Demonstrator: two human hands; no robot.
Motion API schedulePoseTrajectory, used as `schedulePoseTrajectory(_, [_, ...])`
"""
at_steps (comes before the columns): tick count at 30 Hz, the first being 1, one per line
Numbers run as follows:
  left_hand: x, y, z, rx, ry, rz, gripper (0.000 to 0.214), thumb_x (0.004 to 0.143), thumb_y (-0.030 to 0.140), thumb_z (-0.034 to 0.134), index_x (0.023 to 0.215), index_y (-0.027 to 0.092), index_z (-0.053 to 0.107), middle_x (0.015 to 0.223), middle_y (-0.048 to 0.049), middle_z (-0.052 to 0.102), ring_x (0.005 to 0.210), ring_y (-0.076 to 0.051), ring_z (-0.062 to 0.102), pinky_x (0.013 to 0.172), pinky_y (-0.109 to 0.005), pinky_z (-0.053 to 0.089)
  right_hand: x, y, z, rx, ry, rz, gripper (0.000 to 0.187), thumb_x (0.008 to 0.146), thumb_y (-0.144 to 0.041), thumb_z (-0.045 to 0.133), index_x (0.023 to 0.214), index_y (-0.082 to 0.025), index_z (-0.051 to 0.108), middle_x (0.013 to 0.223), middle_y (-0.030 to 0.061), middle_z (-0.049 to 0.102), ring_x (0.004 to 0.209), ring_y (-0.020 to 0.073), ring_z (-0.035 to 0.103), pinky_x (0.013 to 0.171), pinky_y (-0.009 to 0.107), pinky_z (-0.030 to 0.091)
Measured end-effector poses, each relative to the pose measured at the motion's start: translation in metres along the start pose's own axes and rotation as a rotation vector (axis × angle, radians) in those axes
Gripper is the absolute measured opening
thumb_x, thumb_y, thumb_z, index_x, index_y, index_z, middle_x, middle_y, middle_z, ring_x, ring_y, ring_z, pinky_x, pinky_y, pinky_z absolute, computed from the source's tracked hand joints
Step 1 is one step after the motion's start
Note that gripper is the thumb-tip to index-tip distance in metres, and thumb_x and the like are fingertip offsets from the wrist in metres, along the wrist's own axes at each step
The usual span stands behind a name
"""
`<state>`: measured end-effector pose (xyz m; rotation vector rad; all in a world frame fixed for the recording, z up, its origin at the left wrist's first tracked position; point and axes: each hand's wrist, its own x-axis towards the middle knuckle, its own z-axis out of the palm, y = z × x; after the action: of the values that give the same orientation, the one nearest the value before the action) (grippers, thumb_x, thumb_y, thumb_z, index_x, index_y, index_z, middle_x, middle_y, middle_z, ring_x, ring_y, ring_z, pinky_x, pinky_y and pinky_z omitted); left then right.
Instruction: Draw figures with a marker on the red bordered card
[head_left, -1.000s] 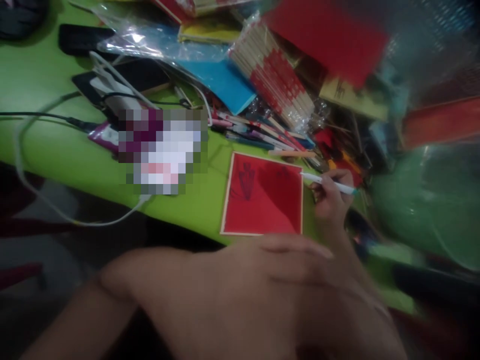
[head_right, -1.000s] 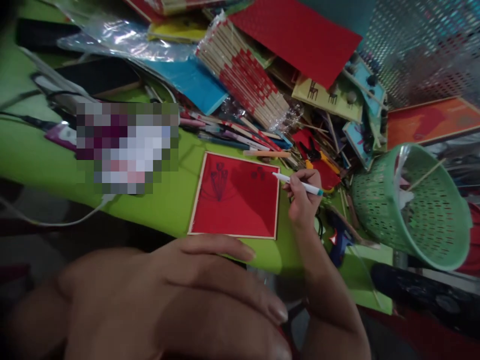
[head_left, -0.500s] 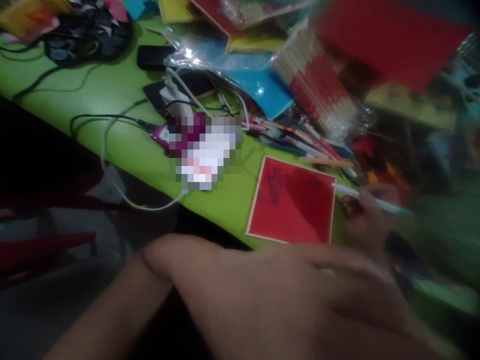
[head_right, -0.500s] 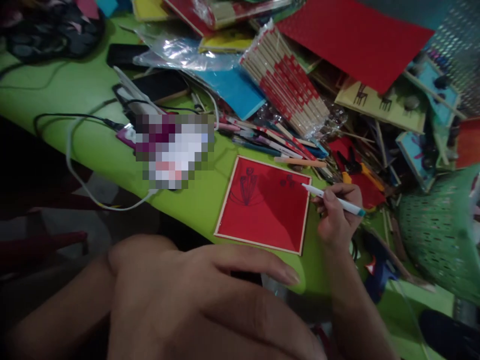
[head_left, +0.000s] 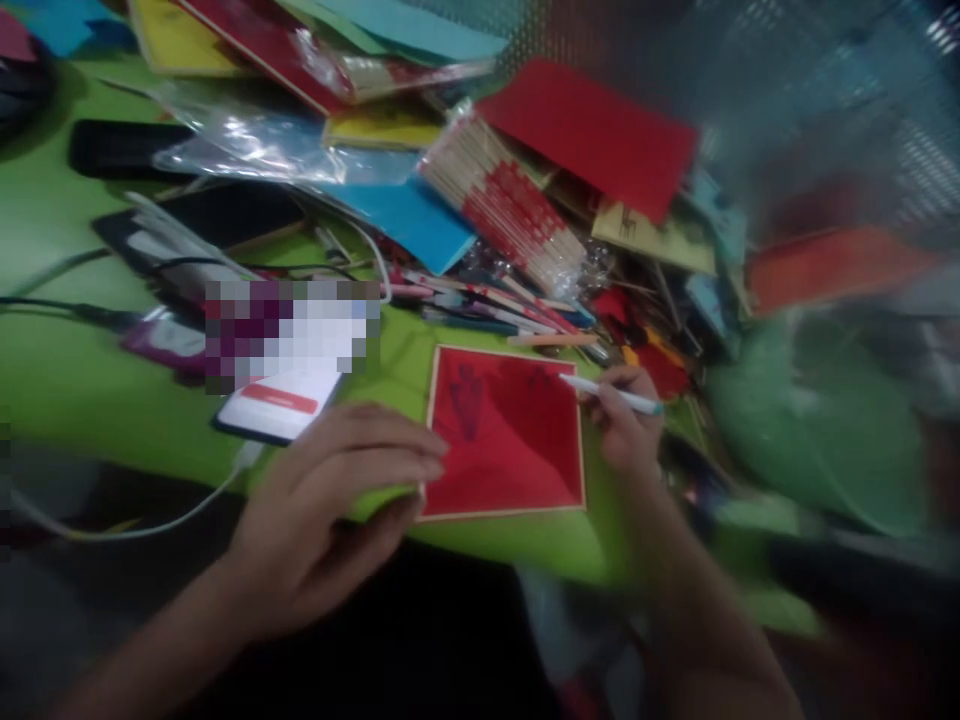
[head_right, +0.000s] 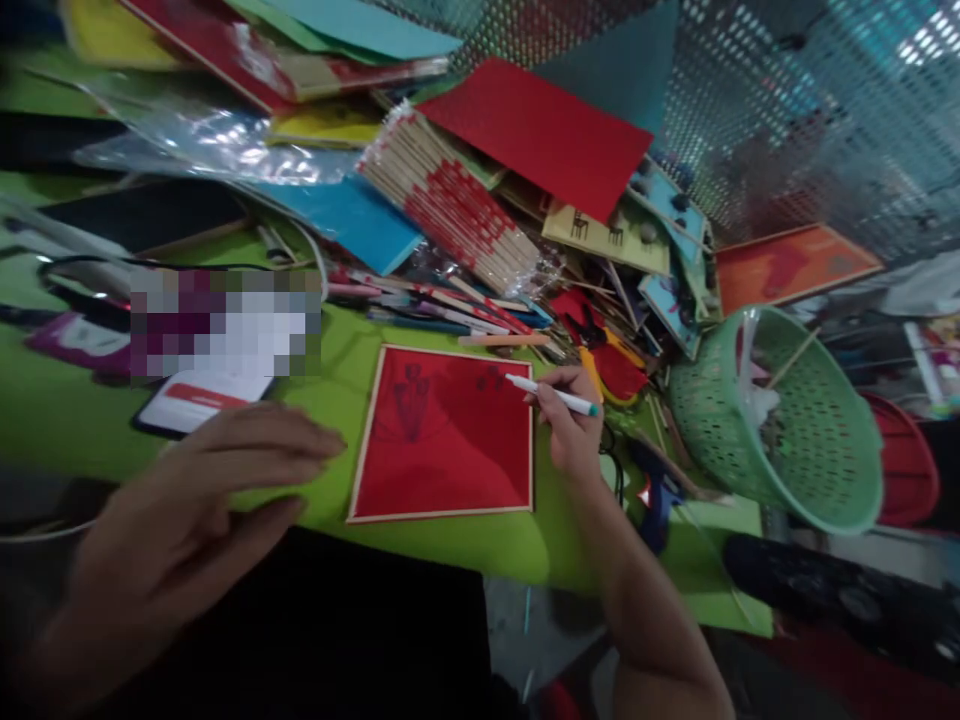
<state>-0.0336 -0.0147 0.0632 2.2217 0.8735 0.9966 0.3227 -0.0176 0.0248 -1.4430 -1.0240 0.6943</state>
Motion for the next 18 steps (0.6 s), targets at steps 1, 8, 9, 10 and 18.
schedulePoseTrajectory(1, [0.011, -0.011, 0.008, 0.012, -0.01, 0.078, 0.029, 0.1, 0.011, 0.06, 0.122, 0.029, 0.063, 0.122, -0.0018, 0.078, 0.113, -0.017, 0.071, 0.1, -0.037, 0.056, 0.0, 0.0, 0.0, -0.014, -0.009, -0.002, 0.025, 0.082, -0.043, 0.082, 0.088, -0.024, 0.068, 0.069, -0.0018, 0.071, 0.05, 0.0104, 0.055, 0.045, 0.022, 0.038])
schedulePoseTrajectory(8, [0.006, -0.055, 0.038, 0.155, -0.137, 0.063, 0.03, 0.102, 0.024, 0.063, 0.13, 0.034, 0.07, 0.129, 0.0005, 0.079, 0.116, -0.024, 0.073, 0.1, -0.042, 0.05, -0.003, -0.005, 0.003, -0.018, -0.095, 0.026, 0.027, 0.08, -0.044, 0.084, 0.091, -0.025, 0.069, 0.078, -0.0003, 0.071, 0.06, 0.0135, 0.06, 0.055, 0.027, 0.048])
schedulePoseTrajectory(9, [0.003, -0.058, 0.038, 0.165, -0.141, 0.049, 0.029, 0.102, 0.026, 0.063, 0.129, 0.035, 0.07, 0.129, 0.0009, 0.079, 0.116, -0.024, 0.074, 0.099, -0.043, 0.05, -0.004, -0.006, 0.004, -0.027, -0.105, 0.022, 0.026, 0.081, -0.044, 0.084, 0.091, -0.025, 0.069, 0.078, -0.0001, 0.071, 0.062, 0.0141, 0.06, 0.056, 0.028, 0.049])
schedulePoseTrajectory(10, [0.001, -0.06, 0.039, 0.171, -0.145, 0.039, 0.028, 0.103, 0.027, 0.063, 0.128, 0.035, 0.071, 0.129, 0.0013, 0.079, 0.115, -0.024, 0.074, 0.098, -0.043, 0.05, -0.004, -0.007, 0.005, -0.037, -0.113, 0.021, 0.026, 0.081, -0.044, 0.083, 0.091, -0.025, 0.069, 0.078, -0.0002, 0.07, 0.062, 0.0144, 0.06, 0.056, 0.028, 0.049])
schedulePoseTrajectory(18, [0.002, -0.062, 0.041, 0.207, -0.153, 0.049, 0.018, 0.104, 0.034, 0.062, 0.117, 0.036, 0.074, 0.127, 0.0024, 0.079, 0.11, -0.025, 0.074, 0.095, -0.045, 0.051, -0.005, -0.009, 0.013, -0.097, -0.167, 0.057, 0.029, 0.084, -0.045, 0.08, 0.084, -0.026, 0.058, 0.068, -0.0041, 0.063, 0.053, 0.0119, 0.051, 0.051, 0.026, 0.044])
